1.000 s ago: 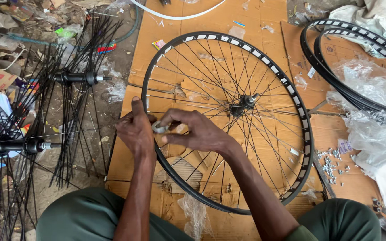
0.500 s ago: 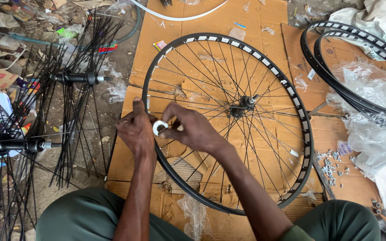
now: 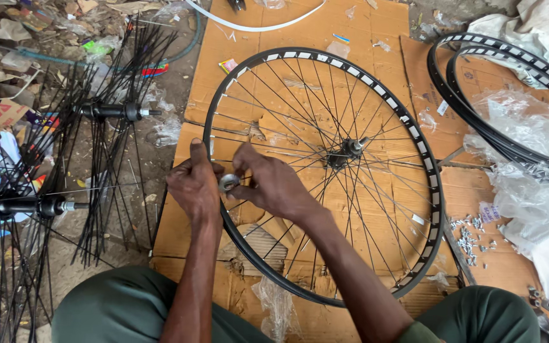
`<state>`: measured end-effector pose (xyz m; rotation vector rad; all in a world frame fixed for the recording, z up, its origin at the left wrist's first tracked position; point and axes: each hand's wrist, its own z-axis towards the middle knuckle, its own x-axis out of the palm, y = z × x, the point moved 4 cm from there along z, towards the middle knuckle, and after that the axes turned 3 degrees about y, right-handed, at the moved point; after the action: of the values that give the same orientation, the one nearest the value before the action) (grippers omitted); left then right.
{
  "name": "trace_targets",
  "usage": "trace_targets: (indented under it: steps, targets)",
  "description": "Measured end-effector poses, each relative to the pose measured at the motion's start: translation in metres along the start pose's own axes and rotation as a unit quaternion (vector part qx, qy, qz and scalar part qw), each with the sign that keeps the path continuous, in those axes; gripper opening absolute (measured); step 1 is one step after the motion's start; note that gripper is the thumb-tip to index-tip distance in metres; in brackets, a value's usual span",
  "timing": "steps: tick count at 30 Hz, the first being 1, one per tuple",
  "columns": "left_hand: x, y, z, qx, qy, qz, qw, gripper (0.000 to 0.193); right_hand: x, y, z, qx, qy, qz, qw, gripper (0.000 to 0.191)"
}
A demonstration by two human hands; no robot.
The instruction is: The person sits on the floor and uses a spoke wrench to tighten the nipples on the spokes of a bicycle wheel. The person repeatedly rotates the wheel and adjusts individual spokes to ensure they are properly secured.
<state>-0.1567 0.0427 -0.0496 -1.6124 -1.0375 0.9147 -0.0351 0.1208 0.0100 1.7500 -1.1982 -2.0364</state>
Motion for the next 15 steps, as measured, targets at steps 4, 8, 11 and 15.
trace_targets:
  steps: [4, 8, 11, 15]
  targets:
    - [-0.001, 0.004, 0.004, -0.019, 0.004, 0.021, 1.000, 0.063, 0.008, 0.002, 0.006, 0.056, 0.041, -0.163, 0.984, 0.030]
    - [-0.003, 0.008, 0.005, 0.030, -0.006, 0.011, 0.999, 0.069, -0.003, 0.005, -0.004, -0.088, 0.055, 0.105, 0.989, 0.037]
    - [-0.001, 0.009, 0.007, 0.027, -0.002, 0.023, 0.999, 0.071, -0.008, 0.004, -0.007, -0.101, 0.001, 0.109, 0.989, 0.017]
    - [-0.002, 0.003, 0.006, 0.009, -0.009, 0.038, 0.999, 0.069, 0.005, 0.003, 0.003, 0.060, 0.006, -0.021, 0.998, 0.034]
